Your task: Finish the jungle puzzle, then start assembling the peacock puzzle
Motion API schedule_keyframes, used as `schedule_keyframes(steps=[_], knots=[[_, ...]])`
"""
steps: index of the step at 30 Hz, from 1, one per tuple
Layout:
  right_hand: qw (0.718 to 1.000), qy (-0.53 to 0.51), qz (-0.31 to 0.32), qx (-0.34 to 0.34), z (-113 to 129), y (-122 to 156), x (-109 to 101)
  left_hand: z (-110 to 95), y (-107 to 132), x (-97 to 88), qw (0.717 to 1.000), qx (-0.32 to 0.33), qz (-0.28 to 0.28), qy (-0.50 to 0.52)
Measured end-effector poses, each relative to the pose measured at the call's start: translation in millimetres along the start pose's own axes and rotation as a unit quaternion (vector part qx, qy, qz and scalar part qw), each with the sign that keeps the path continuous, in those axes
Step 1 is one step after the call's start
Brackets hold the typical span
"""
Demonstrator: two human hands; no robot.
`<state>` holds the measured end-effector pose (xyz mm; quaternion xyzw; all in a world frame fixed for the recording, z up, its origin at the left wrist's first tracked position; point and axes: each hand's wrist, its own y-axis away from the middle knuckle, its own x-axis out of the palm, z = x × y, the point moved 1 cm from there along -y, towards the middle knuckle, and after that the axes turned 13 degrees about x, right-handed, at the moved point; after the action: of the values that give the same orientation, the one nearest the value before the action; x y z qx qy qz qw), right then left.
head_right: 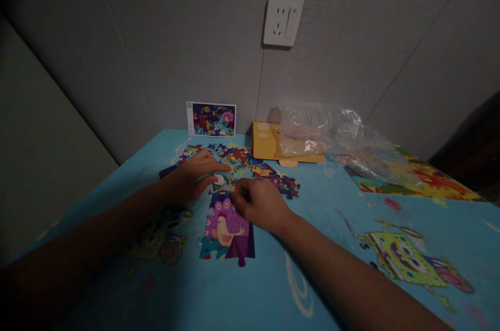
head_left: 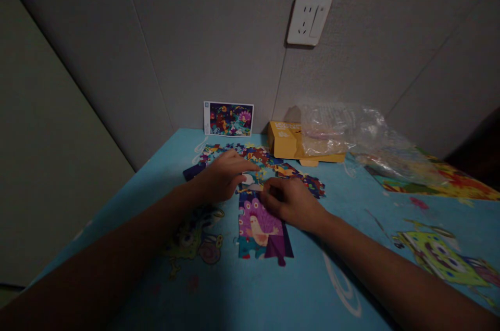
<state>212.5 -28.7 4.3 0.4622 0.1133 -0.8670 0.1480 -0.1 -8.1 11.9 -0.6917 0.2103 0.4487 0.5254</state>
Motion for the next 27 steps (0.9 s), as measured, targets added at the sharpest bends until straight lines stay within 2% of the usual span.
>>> schedule_keyframes(steps=[2, 4, 7, 10, 16, 21, 24, 27], knots=[[0.999, -0.027, -0.046, 0.010, -1, -2, -2, 7, 1, -1.7, 0.996, -0.066, -0.042, -0.049], [0.993, -0.045, -0.111, 0.010, -3, -3, -5, 15, 4, -5.0, 0.979, -0.167, -0.061, -0.098], [0.982, -0.058, -0.176, -0.023, -7, -5, -5, 26, 10, -10.5, 0.939, -0.305, -0.040, -0.153], [0.980, -0.071, -0.181, -0.046, -10, -6, -3, 35, 17, -12.7, 0.910, -0.375, -0.012, -0.177], [0.981, -0.068, -0.173, -0.063, -9, -5, -3, 46, 28, -7.8, 0.893, -0.402, 0.008, -0.202], [0.983, -0.062, -0.162, -0.058, -10, -5, -4, 44, 27, -6.8, 0.884, -0.416, 0.025, -0.212], [0.985, -0.049, -0.152, -0.059, -10, -6, -5, 41, 24, -7.1, 0.894, -0.401, 0.012, -0.197], [0.986, -0.050, -0.149, -0.060, -9, -6, -5, 40, 22, -6.3, 0.921, -0.348, -0.004, -0.177]])
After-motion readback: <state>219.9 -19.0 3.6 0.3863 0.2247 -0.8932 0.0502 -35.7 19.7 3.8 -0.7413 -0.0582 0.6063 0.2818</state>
